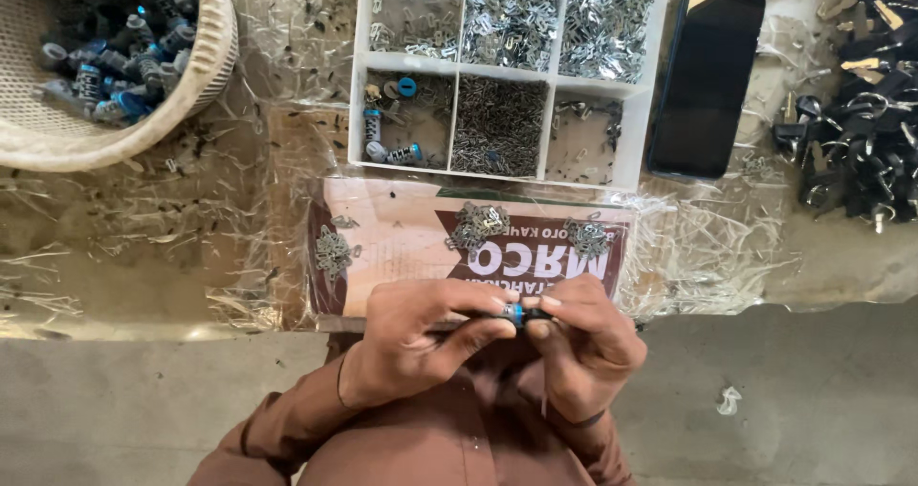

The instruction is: The person picks small metal fitting components from piles on the workbench and assembles them by hand, pressing a spring and other parts into the fitting body. Finished assemblies are set aside on the table as the person works through the parts one at a time.

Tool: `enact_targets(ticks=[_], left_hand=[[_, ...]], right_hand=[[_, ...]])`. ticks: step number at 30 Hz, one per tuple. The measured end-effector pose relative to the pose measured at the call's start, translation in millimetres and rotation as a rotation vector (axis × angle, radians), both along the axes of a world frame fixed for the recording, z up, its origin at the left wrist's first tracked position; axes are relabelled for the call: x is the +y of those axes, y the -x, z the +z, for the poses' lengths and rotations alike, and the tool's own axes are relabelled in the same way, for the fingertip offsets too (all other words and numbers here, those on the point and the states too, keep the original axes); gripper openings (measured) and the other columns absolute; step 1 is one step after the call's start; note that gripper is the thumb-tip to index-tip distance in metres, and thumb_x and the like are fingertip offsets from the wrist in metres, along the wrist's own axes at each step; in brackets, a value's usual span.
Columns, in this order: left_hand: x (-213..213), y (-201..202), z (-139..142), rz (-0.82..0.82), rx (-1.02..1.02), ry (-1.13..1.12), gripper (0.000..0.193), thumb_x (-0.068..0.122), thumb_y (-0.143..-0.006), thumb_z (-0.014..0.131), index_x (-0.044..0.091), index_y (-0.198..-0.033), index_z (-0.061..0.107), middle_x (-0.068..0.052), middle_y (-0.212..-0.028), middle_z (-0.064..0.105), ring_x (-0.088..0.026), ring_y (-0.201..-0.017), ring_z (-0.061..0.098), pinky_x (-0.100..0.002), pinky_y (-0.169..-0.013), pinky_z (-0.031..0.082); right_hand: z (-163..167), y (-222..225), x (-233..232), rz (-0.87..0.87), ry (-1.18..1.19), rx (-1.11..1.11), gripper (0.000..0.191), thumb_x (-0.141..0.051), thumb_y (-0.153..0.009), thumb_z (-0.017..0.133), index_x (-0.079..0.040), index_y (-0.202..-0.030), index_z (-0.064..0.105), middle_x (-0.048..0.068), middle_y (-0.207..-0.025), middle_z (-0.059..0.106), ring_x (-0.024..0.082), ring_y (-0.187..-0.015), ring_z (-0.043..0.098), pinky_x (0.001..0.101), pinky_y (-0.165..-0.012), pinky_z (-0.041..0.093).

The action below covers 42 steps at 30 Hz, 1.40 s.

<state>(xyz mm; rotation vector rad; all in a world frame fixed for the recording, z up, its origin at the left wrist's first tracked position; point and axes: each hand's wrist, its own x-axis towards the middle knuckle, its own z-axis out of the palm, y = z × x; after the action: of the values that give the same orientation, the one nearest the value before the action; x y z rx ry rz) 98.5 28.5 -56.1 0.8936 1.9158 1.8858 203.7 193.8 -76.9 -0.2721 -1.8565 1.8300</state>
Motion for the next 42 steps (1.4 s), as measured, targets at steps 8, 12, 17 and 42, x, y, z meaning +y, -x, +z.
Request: enact_targets(ticks=[8, 12, 17, 42], left_hand=[[-5, 8, -9, -0.039, 0.242, 0.043, 0.027, 0.006, -0.09, 0.082, 0.007, -0.114, 0.071, -0.009, -0.106, 0.077, -0.023, -0.094, 0.079, -0.032, -0.081, 0.064], [-11, 8, -11, 0.101, 0.137, 0.004, 0.026, 0.008, -0.09, 0.086, 0.012, -0.11, 0.07, -0.005, -0.102, 0.078, -0.02, -0.089, 0.081, -0.029, -0.078, 0.065], [-13, 14, -14, -0.073, 0.195, 0.011, 0.029, 0.008, -0.089, 0.082, 0.007, -0.115, 0.07, -0.011, -0.104, 0.078, -0.024, -0.092, 0.079, -0.031, -0.08, 0.064], [-100, 34, 3, 0.603, 0.465, 0.388, 0.036, 0.017, -0.092, 0.084, 0.003, -0.122, 0.069, -0.012, -0.119, 0.074, -0.028, -0.112, 0.073, -0.038, -0.099, 0.058]], right_hand=[[-9, -15, 4, 0.022, 0.251, -0.125, 0.018, 0.008, -0.092, 0.071, 0.005, -0.11, 0.068, 0.011, -0.103, 0.066, 0.015, -0.091, 0.062, 0.0253, -0.081, 0.049], [-13, -15, 6, 0.02, 0.49, -0.12, 0.018, 0.009, -0.093, 0.071, 0.005, -0.11, 0.067, 0.008, -0.1, 0.063, 0.01, -0.087, 0.059, 0.0223, -0.076, 0.046], [-9, -5, 6, 0.081, 0.544, -0.195, 0.014, 0.008, -0.092, 0.07, 0.005, -0.105, 0.065, 0.011, -0.095, 0.064, 0.014, -0.078, 0.065, 0.0256, -0.068, 0.053], [-5, 13, 44, 0.181, 0.641, 0.164, 0.022, -0.015, -0.115, 0.066, 0.004, -0.122, 0.058, 0.018, -0.122, 0.06, 0.023, -0.107, 0.061, 0.0392, -0.101, 0.049]])
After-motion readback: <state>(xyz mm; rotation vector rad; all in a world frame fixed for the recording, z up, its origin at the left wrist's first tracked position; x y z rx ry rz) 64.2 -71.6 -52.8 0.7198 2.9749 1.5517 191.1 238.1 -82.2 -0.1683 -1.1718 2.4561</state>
